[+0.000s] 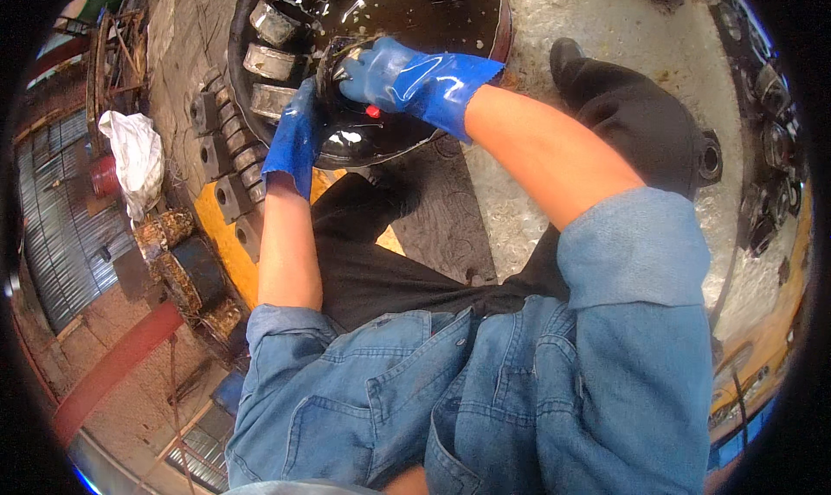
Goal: The person cleans metal parts by immersing them in a bucket of liquid and scrubbing them with a brush. The person removes individual metal blocks from the bucket one at a time, scrubs the surfaces and holes with the brush, and places them onto a metal table or back into the bucket.
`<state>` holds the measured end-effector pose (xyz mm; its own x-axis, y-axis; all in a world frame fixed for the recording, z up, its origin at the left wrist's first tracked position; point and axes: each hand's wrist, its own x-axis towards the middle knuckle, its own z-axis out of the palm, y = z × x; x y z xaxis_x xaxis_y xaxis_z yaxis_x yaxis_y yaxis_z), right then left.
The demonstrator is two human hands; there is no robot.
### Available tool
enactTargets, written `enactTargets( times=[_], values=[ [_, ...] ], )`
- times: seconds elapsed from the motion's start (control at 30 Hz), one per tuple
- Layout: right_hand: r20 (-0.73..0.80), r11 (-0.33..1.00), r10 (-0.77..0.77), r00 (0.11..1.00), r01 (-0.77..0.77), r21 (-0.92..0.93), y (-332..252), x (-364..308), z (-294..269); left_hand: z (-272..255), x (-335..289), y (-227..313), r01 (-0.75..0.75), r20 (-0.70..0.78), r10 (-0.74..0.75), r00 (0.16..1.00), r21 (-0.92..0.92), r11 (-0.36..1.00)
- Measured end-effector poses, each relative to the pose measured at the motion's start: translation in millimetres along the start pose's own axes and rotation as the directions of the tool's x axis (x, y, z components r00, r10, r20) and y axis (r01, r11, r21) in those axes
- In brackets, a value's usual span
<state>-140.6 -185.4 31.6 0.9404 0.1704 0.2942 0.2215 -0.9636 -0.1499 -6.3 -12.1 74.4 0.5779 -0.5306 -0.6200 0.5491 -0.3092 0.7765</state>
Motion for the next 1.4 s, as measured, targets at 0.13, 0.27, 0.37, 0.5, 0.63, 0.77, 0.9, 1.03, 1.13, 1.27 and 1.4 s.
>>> enactTargets(
  times=[0.13,0.27,0.37,0.5,0.63,0.77,0.9,1.03,1.13,1.27,1.4],
  values=[
    [0.287,0.837,0.422,0.86,-0.491,0.241,-11,11,0,-35,22,-17,-0.088,0.055,0.083,0.995,0.099,0.991],
    [0.361,0.167,0.763,0.537,-0.703,0.692,-7,12,9,-26,16,-15,-0.04,-0.002,0.04,0.999,0.086,0.995],
    [0.653,-0.585,0.68,0.332,-0.291,0.757,-24,-6,-7,-34,19,-16,-0.087,-0.058,0.099,0.993,0.189,0.978],
    [0.823,-0.844,0.529,0.205,0.229,0.485,-25,14,20,-36,15,-18,-0.187,-0.093,0.238,0.967,0.377,0.907],
    [0.857,-0.887,0.433,0.278,0.303,0.349,-18,24,43,-37,8,-22,-0.257,-0.032,0.284,0.958,0.339,0.905],
    [0.825,-0.884,0.38,0.418,-0.098,0.457,12,13,36,-33,-5,-20,-0.415,0.068,0.433,0.899,0.446,0.793],
    [0.775,-0.606,0.195,0.602,-0.547,0.577,47,26,14,-20,-10,-12,-0.358,0.003,0.378,0.926,0.324,0.875],
    [0.806,0.149,0.085,0.586,-0.807,0.571,46,66,-22,-32,1,-26,-0.603,0.147,0.621,0.77,0.486,0.633],
    [0.777,0.781,-0.037,0.629,-0.467,0.415,20,89,-40,-41,9,-33,-0.632,0.184,0.666,0.723,0.564,0.531],
    [0.699,0.988,-0.151,0.699,0.109,0.105,7,92,-41,-35,2,-28,-0.611,0.199,0.709,0.676,0.689,0.389],
    [0.401,0.994,-0.013,0.916,-0.032,0.104,1,80,-33,-39,-3,-34,-0.516,0.14,0.704,0.697,0.779,0.356]
  ],
)
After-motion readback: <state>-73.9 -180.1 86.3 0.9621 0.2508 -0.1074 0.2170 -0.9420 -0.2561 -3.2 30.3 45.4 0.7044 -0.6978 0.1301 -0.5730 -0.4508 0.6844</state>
